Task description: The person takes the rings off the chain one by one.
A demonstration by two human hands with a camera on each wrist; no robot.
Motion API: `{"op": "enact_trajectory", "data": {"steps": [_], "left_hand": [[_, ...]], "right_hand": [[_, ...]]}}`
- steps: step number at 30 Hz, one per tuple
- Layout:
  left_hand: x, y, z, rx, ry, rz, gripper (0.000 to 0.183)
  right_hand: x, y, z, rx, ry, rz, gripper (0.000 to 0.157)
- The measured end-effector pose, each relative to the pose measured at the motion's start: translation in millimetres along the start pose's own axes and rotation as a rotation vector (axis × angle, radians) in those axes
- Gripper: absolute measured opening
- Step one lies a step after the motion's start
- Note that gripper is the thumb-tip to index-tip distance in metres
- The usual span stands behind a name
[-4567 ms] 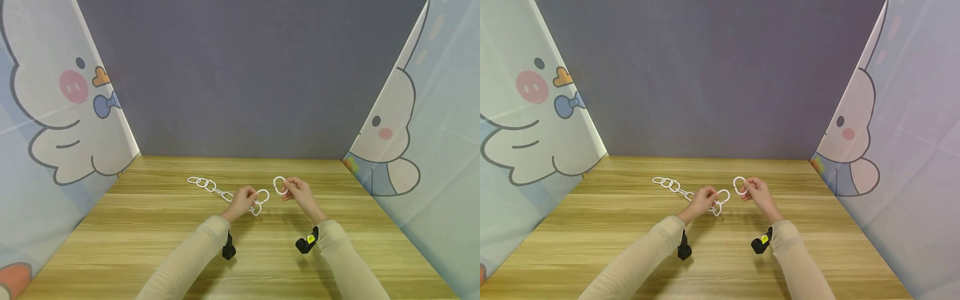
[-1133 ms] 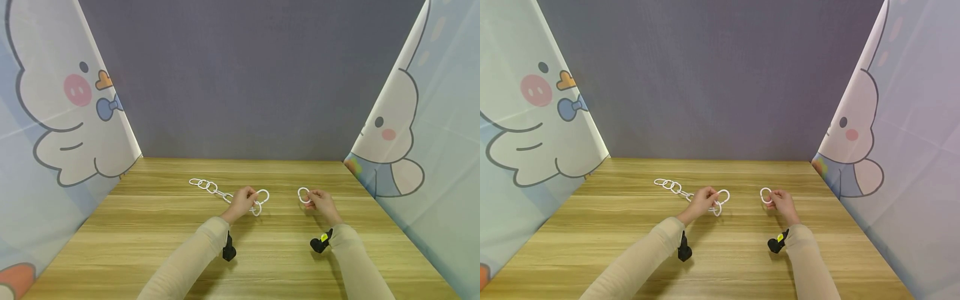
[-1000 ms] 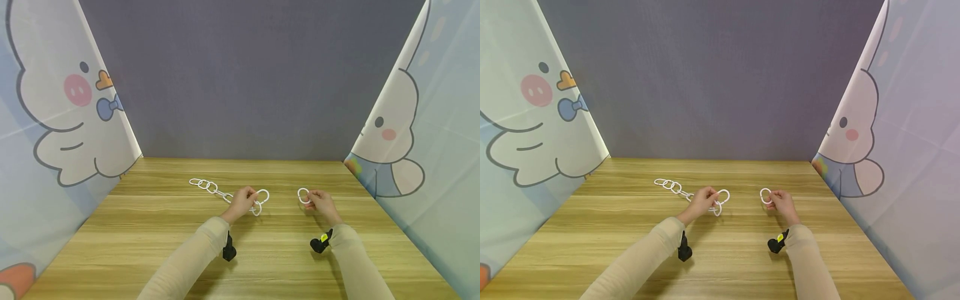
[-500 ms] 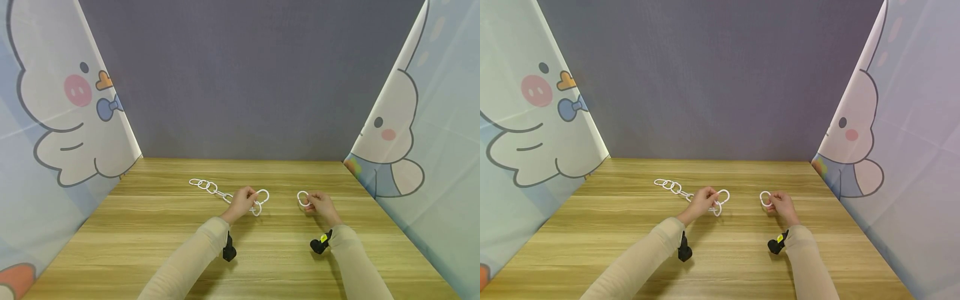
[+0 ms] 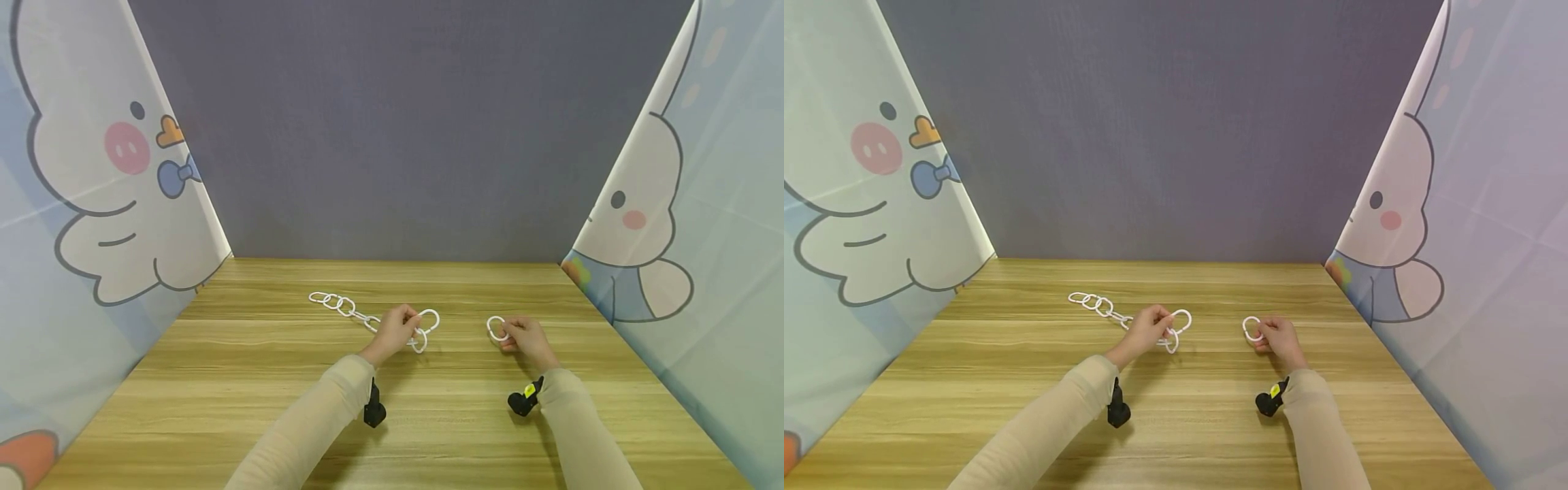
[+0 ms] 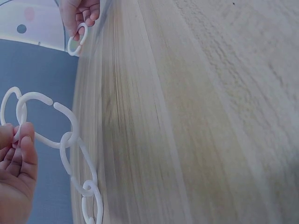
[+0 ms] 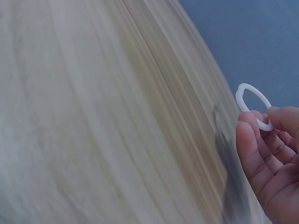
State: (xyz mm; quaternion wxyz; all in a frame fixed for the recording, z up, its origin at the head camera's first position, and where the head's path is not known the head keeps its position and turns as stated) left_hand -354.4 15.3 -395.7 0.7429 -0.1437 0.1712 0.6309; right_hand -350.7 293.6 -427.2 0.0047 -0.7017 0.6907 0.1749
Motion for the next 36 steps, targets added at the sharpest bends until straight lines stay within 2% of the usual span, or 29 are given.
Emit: {"op": "enact_trajectory", "data": {"steps": [4, 18, 30, 36], "left_hand": [[-0.7, 0.2, -0.2, -0.001, -0.001, 0.001, 0.014], [-3.8, -2.8, 2.6, 0.001, -0.012, 0.003, 0.014], [-4.8, -2.2, 2.3, 0.004, -0.022, 0.009, 0.012], [-4.8, -1.4, 0.9, -0.015, -0.027, 0.006, 0.013]], "right_hand": [[0.0, -0.1, 1.4, -0.003, 0.005, 0.003, 0.028], [-4.2, -0.1, 19.3, 0.075, -0.046, 0.011, 0.030], [-2.8, -0.9, 15.1, 0.094, -0.063, 0.020, 0.027], [-2.3, -0.8, 15.0, 0.096, -0.112, 0.030, 0.025]]}}
Point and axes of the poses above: each hand's wrist, its own y-axis towards the middle knuckle, its own x-axis out of the palm, z = x × y, the point moved 7 cm from there along y, towards the middle knuckle, and after that the axes turned 13 degrees about -x, right-handed, at the moved point
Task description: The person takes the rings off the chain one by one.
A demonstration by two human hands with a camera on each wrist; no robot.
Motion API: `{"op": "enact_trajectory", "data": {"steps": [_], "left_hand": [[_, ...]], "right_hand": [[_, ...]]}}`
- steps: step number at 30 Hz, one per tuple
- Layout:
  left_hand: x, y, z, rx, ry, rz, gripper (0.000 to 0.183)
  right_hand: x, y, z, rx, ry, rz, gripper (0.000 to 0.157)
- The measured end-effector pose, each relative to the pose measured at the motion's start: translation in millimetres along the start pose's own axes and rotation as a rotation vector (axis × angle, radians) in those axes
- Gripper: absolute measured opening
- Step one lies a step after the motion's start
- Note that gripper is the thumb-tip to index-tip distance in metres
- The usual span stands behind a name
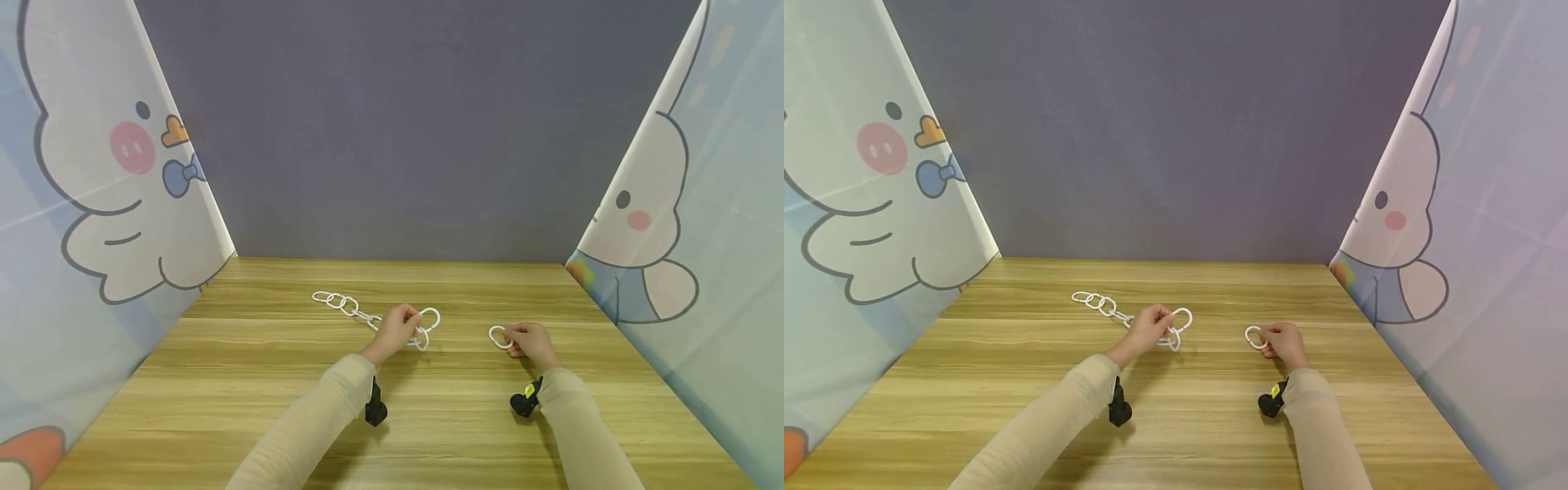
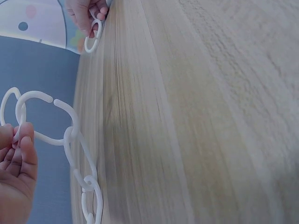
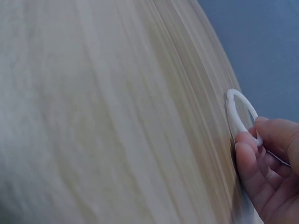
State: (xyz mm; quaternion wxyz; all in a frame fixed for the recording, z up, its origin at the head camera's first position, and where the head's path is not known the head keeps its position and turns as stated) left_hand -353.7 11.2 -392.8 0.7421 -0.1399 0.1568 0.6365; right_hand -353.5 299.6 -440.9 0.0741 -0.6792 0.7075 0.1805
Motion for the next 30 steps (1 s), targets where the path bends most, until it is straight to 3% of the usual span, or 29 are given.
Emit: {"op": "enact_trajectory", "data": {"steps": [30], "left_hand": [[0.7, -0.6, -1.6, 0.001, 0.007, 0.004, 0.016]], "right_hand": [[1.1, 1.0, -1.8, 0.008, -0.160, 0.019, 0.013]]}}
Point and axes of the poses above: each hand's wrist, its own y-axis towards the middle knuckle, its own x-axis out of the palm, z = x × y, the point moved 7 cm from there along y, towards the middle knuckle, and after that the axes turned 13 degrees about -x, right-handed, at the moved point
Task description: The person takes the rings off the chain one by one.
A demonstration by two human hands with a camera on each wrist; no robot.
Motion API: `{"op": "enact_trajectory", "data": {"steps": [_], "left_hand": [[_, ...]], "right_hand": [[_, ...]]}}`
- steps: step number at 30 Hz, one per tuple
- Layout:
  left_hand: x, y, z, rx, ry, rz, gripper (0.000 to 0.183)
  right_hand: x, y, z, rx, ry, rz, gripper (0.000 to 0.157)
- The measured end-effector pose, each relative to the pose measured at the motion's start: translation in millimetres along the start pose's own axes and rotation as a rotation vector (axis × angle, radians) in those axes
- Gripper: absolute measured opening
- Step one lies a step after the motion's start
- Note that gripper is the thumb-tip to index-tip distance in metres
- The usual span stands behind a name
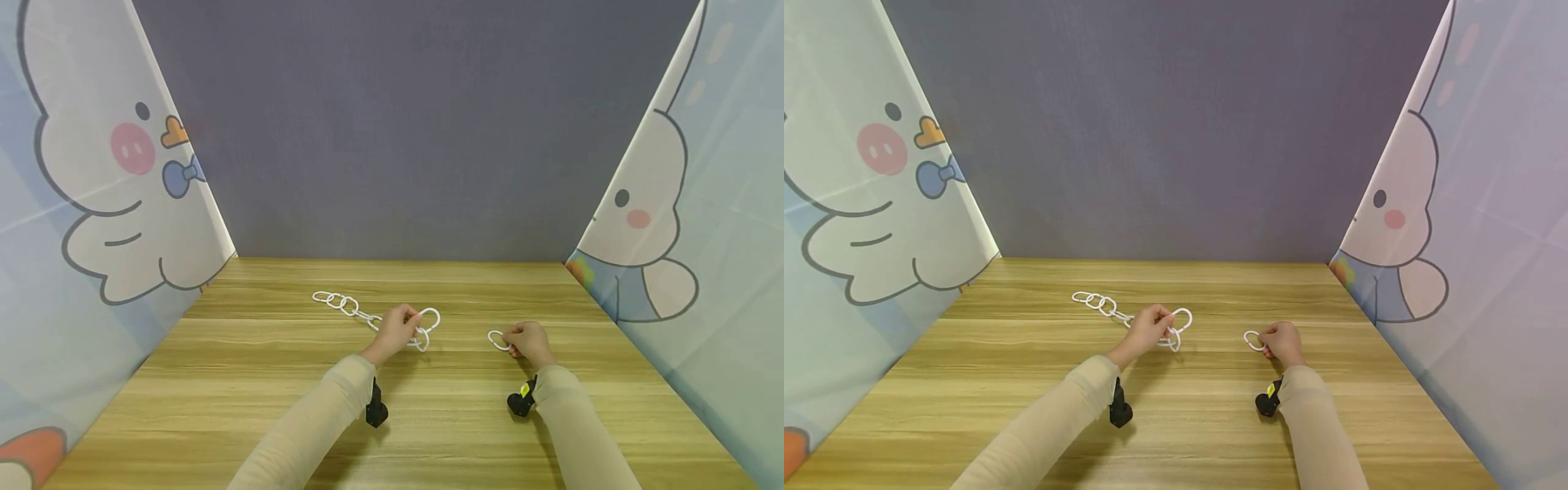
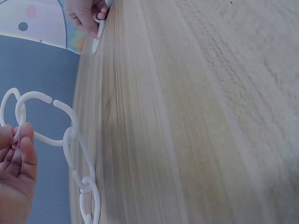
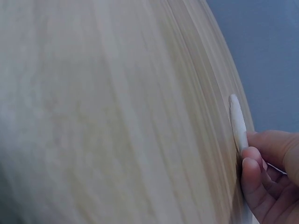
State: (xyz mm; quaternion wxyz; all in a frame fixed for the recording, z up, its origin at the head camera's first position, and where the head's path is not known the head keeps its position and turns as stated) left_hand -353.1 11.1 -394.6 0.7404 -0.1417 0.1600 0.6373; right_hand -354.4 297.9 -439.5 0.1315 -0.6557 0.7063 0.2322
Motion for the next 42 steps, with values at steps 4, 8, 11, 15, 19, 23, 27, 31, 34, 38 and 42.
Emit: {"op": "enact_trajectory", "data": {"steps": [4, 8, 11, 15, 19, 23, 27, 31, 34, 38, 42], "left_hand": [[-0.5, 0.5, -0.2, 0.001, -0.005, 0.000, 0.016], [-0.5, 0.6, -0.2, -0.001, -0.014, 0.001, 0.017], [-0.5, 0.3, 0.2, 0.004, -0.024, 0.006, 0.017], [-0.8, -0.8, 0.6, 0.005, -0.034, 0.006, 0.017], [-1.2, -1.0, -0.7, -0.007, -0.037, 0.001, 0.018], [-1.8, -1.0, -1.1, -0.001, -0.029, 0.006, 0.019], [-1.9, -1.1, -1.1, 0.004, -0.022, 0.008, 0.019], [-1.7, -0.9, -1.7, 0.004, -0.028, 0.004, 0.019], [-1.6, -0.1, -2.6, 0.000, -0.038, 0.004, 0.019], [-1.9, 0.4, -2.8, -0.002, -0.041, 0.006, 0.018], [-2.3, 0.1, -1.8, 0.010, -0.037, 0.011, 0.018]], "right_hand": [[-0.3, 0.3, 0.9, 0.002, -0.007, -0.003, 0.012], [-0.7, 0.3, 1.2, -0.001, -0.013, -0.005, 0.012], [-0.8, 0.4, 0.9, -0.006, -0.009, -0.005, 0.013], [-0.8, 0.0, 0.2, -0.005, 0.003, 0.002, 0.014], [-1.0, -0.4, -0.3, -0.006, 0.008, 0.006, 0.015], [-2.9, -0.5, -1.0, -0.026, 0.012, 0.014, 0.017], [-6.2, -0.6, -3.3, -0.042, 0.034, 0.024, 0.019], [-8.8, 0.9, -6.2, -0.041, 0.042, 0.019, 0.024], [-9.9, 2.4, -10.3, -0.047, 0.034, 0.018, 0.025], [-10.1, 3.2, -17.2, -0.061, 0.020, 0.020, 0.023], [-10.2, 4.7, -23.3, -0.089, 0.001, 0.023, 0.022]]}}
Point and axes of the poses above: each hand's wrist, its own y-axis towards the middle knuckle, its own x-axis out of the palm, z = x × y, the point moved 7 cm from there along y, towards the middle knuckle, and after that the axes turned 13 degrees about -x, right-handed, at the moved point
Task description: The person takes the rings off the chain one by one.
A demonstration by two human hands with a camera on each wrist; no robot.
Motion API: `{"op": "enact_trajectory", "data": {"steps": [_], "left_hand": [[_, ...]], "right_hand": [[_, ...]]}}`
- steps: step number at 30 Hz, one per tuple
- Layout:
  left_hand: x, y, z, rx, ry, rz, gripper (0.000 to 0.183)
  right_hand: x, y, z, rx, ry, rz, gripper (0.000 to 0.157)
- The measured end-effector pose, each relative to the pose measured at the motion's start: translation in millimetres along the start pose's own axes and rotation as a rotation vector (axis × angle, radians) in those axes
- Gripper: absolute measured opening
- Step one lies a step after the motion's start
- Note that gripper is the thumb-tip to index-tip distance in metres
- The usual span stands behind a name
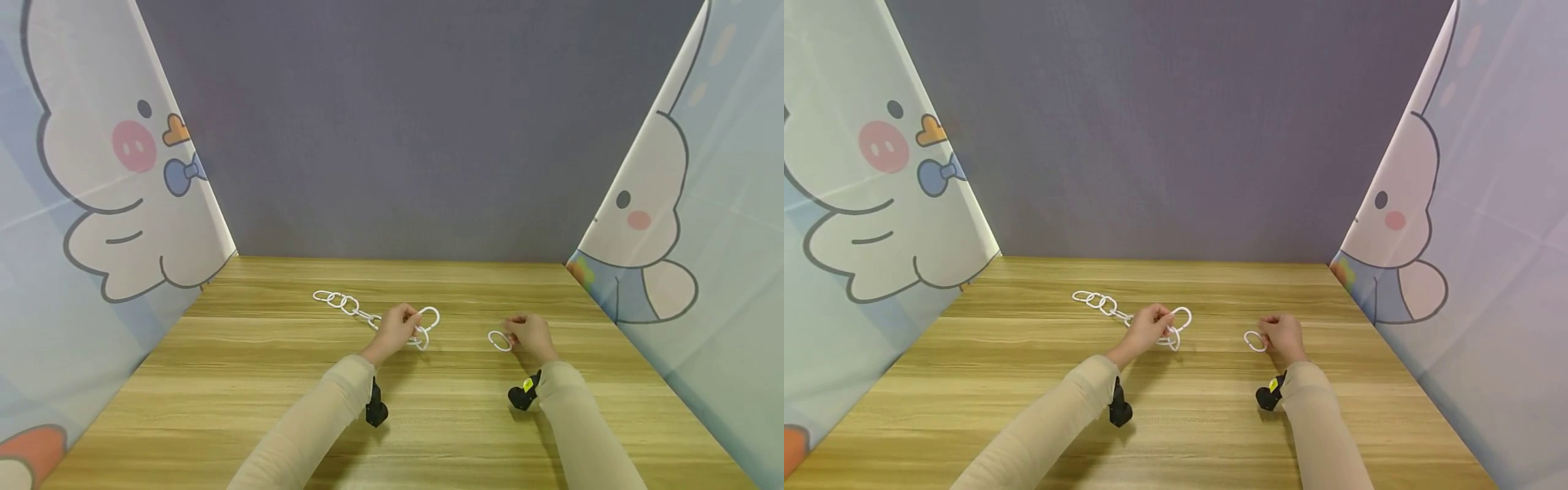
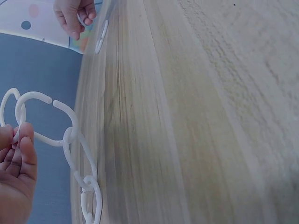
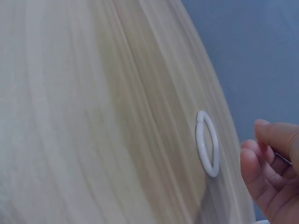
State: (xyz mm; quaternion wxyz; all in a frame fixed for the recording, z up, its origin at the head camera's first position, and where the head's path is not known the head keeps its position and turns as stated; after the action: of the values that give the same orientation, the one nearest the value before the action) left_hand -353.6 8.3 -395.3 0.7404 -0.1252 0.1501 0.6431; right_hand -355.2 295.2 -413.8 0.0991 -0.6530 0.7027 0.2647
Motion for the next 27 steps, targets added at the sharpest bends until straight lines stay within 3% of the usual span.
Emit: {"op": "enact_trajectory", "data": {"steps": [9, 16, 27], "left_hand": [[-1.6, -3.5, 4.2, 0.050, -0.030, 0.004, 0.013], [0.7, 1.4, -0.6, -0.010, -0.001, 0.000, 0.016], [1.5, 2.7, 0.9, -0.020, 0.005, -0.013, 0.019]], "right_hand": [[0.3, 4.8, -12.1, -0.030, -0.014, -0.003, 0.024], [1.4, 9.4, -20.8, -0.060, -0.031, 0.001, 0.024], [1.5, 18.0, -36.9, -0.074, 0.020, 0.008, 0.025]]}}
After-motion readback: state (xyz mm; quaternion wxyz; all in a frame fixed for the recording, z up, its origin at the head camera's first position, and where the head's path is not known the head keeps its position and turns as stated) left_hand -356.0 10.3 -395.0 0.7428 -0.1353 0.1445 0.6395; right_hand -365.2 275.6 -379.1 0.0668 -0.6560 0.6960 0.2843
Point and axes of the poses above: each hand's wrist, its own y-axis towards the middle knuckle, its own x-axis out of the palm, z = x × y, the point moved 7 cm from there along y, towards the middle knuckle, and after that the axes turned 13 degrees about -x, right-handed, at the moved point
